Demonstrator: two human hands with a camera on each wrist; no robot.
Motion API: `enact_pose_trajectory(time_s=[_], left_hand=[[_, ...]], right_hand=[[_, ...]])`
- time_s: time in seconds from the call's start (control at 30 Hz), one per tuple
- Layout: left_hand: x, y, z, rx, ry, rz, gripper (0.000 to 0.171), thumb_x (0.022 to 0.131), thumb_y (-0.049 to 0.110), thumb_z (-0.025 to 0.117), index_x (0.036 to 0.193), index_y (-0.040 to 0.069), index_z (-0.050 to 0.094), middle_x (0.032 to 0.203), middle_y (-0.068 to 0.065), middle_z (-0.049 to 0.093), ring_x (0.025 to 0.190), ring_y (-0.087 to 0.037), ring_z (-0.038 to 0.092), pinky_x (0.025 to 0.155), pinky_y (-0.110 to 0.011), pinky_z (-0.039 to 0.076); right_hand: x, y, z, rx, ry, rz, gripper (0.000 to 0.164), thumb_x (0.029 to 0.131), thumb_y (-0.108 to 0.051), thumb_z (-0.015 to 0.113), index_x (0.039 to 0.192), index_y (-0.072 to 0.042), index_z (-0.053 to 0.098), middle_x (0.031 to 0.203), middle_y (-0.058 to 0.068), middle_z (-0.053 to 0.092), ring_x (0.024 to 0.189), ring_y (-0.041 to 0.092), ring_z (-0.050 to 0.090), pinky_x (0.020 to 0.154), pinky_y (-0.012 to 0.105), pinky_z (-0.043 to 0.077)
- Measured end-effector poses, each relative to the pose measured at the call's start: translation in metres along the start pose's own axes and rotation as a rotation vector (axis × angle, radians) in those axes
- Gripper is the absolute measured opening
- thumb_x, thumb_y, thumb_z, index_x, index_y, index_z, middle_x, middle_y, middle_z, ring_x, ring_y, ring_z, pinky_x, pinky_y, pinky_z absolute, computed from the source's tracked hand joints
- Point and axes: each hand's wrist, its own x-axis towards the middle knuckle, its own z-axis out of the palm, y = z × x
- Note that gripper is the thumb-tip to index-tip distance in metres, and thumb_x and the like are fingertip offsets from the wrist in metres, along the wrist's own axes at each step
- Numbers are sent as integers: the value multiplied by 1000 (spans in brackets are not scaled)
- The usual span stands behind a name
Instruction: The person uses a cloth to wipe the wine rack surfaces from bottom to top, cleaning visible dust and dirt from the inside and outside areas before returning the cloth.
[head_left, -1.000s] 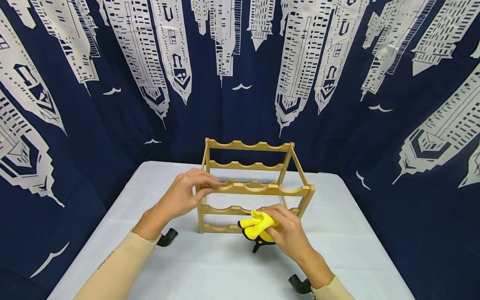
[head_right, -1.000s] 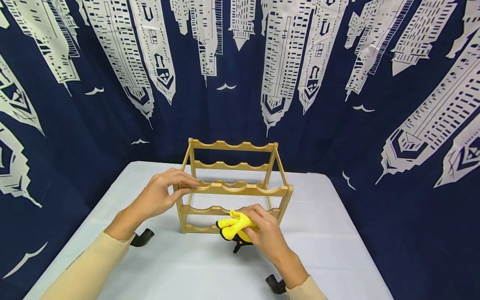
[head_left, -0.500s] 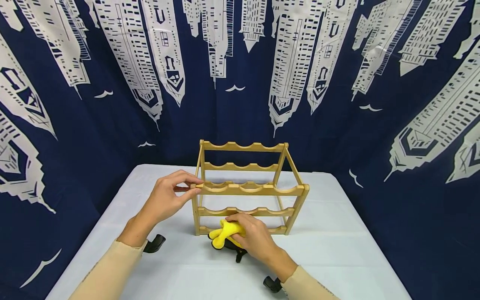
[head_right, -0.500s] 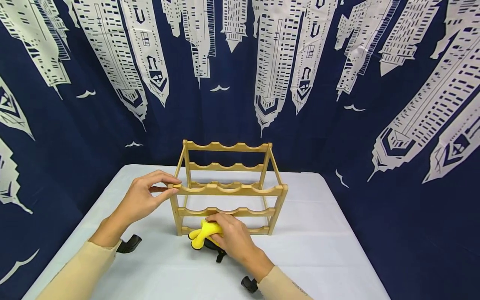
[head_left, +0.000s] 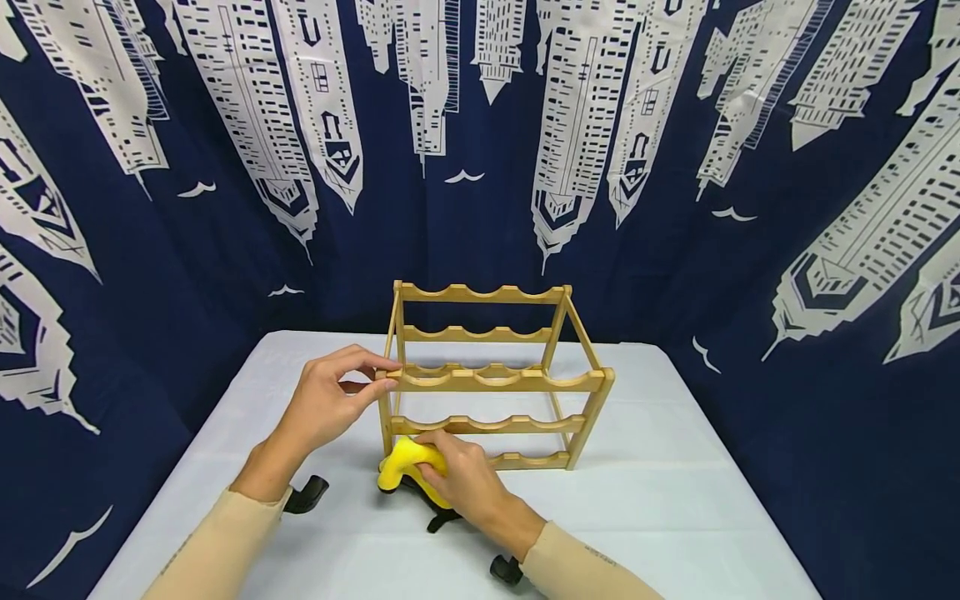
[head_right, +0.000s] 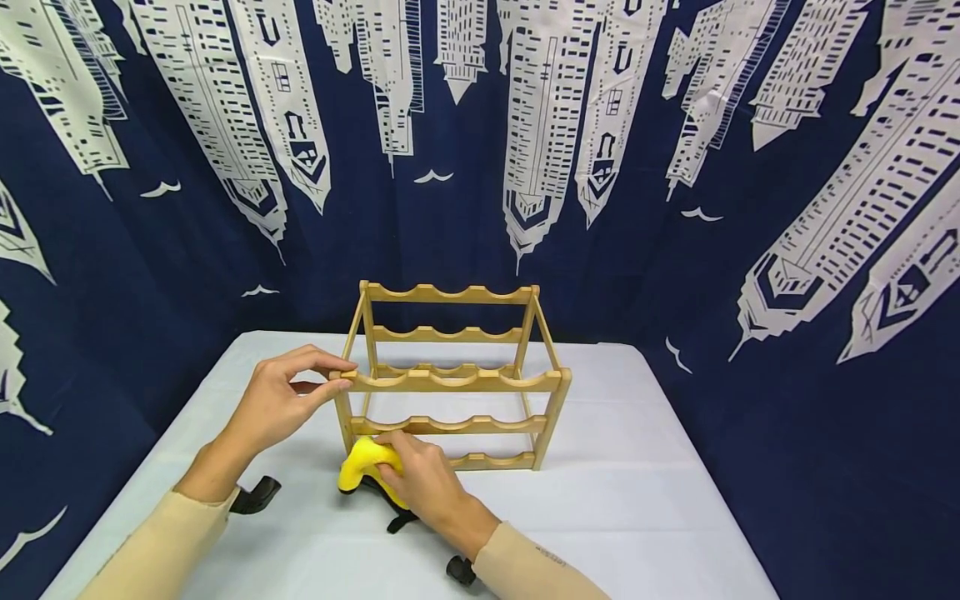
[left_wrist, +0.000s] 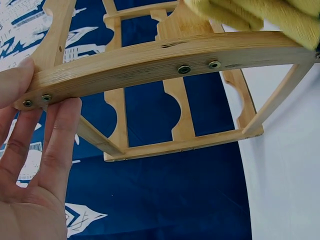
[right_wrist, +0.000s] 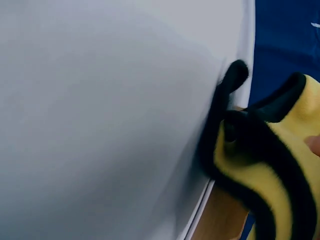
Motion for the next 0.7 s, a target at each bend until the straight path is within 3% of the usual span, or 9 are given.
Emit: enact_pose_trajectory(time_s=[0.2,0.43,0.7], left_hand=[[0,-1,0,-29,0,-10,27,99,10,95,121,24,90,114,6,85,99,-11,77,85,-23,72],[1,-2,0,-39,1,-19,27,99,10,95,121,25,90,111,7,84,98,-11,76,84,-24,72],[-1,-1,0,-29,6,-15,24,101,13,94,121,25,90,112,7,84,99,-13,76,85,-24,73]], right_hand=[[9,1,16,-19,5,-63,40,98,-6,94,125,-5,65,111,9,89,84,16,87,74,15,67],[9,3,18,-15,-21,-74,30,102,-7,90,129,-6,78,119,9,89,104,19,89,90,20,70],[10,3,16,-130,72,-174,40,90,-4,101,127,-3,86,113,11,90,94,19,90,83,18,70]])
